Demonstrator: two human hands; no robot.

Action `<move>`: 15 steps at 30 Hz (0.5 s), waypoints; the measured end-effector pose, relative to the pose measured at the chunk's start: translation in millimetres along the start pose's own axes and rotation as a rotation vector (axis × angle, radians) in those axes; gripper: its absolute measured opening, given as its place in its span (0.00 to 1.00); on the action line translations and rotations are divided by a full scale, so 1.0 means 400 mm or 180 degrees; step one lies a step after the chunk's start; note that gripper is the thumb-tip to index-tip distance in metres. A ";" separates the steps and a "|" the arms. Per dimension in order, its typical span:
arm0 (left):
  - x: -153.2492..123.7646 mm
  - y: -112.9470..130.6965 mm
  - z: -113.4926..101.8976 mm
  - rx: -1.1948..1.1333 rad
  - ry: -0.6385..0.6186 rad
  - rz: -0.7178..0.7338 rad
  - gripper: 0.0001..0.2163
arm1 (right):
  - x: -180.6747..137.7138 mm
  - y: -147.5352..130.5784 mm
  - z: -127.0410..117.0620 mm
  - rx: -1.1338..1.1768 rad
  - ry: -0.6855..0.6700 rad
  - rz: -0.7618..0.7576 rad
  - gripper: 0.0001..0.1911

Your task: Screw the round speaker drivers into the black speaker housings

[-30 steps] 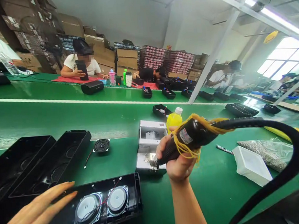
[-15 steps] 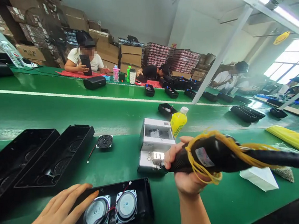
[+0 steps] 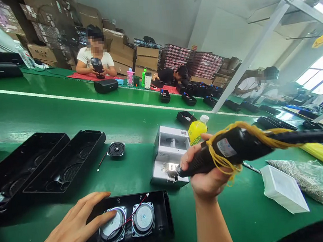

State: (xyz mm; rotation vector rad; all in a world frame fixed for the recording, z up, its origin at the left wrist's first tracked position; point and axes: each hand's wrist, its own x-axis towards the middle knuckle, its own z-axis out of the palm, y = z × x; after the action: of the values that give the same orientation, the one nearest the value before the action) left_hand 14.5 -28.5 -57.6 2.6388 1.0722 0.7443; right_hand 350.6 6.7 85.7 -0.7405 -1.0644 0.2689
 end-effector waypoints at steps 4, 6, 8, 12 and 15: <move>0.008 0.001 -0.013 0.0029 0.0033 0.0082 0.32 | -0.001 0.014 0.011 0.0022 -0.0026 0.0149 0.38; 0.013 -0.002 -0.022 0.0090 -0.0025 0.0196 0.33 | -0.005 0.018 0.011 0.0023 -0.0014 0.0182 0.38; 0.015 -0.003 -0.032 0.0153 -0.0125 0.0258 0.34 | -0.009 0.019 0.008 0.0027 -0.0034 0.0209 0.38; 0.015 0.006 -0.050 0.0181 -0.0283 0.0173 0.36 | -0.015 0.014 -0.005 0.0038 -0.0003 0.0235 0.39; 0.015 0.023 -0.060 0.0079 -0.0354 -0.0024 0.36 | -0.023 0.006 -0.019 0.0025 -0.0008 0.0307 0.40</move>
State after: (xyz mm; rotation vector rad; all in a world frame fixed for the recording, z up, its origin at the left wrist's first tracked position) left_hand 11.1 -31.3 -31.5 2.6600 1.0671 0.5787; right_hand 353.0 0.5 75.7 -0.7857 -1.0310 0.3565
